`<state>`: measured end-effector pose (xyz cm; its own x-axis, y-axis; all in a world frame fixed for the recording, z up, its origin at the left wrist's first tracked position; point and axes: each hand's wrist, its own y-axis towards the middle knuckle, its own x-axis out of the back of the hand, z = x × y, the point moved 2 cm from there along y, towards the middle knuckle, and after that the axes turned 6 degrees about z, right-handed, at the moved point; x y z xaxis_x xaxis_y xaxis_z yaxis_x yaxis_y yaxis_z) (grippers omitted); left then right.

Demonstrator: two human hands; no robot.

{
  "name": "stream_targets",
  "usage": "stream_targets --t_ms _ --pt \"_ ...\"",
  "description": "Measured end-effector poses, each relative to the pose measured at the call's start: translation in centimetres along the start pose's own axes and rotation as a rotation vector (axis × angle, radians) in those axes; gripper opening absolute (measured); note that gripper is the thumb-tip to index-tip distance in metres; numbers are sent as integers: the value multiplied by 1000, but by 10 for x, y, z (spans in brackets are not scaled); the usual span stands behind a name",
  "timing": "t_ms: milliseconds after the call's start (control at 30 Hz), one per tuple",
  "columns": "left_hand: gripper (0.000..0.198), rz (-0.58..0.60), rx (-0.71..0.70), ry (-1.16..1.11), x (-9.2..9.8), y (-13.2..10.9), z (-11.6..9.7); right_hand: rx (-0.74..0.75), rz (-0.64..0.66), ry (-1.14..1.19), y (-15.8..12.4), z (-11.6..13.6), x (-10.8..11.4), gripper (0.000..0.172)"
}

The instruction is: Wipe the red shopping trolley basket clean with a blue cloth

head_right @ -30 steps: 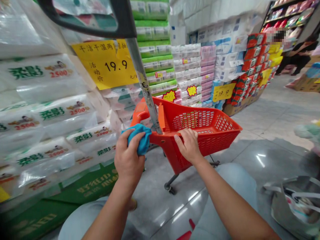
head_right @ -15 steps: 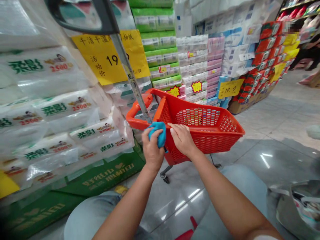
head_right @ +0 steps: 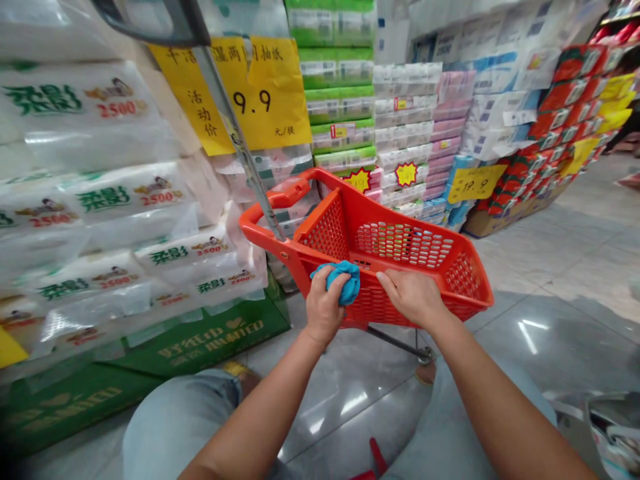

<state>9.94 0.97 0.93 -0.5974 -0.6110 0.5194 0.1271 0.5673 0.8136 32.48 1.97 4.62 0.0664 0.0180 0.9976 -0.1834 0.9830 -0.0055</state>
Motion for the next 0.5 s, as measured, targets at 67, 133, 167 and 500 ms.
stream_targets --t_ms 67,133,167,500 --pt "42 -33 30 -2 3 -1 6 43 65 -3 -1 -5 1 60" --pt "44 -104 113 0 9 -1 16 37 116 -16 -3 -10 2 62" --pt "47 -134 155 0 10 -2 18 31 128 -27 -3 -11 2 63" --pt "35 -84 264 -86 1 -30 29 75 180 -13 -19 38 0 62"
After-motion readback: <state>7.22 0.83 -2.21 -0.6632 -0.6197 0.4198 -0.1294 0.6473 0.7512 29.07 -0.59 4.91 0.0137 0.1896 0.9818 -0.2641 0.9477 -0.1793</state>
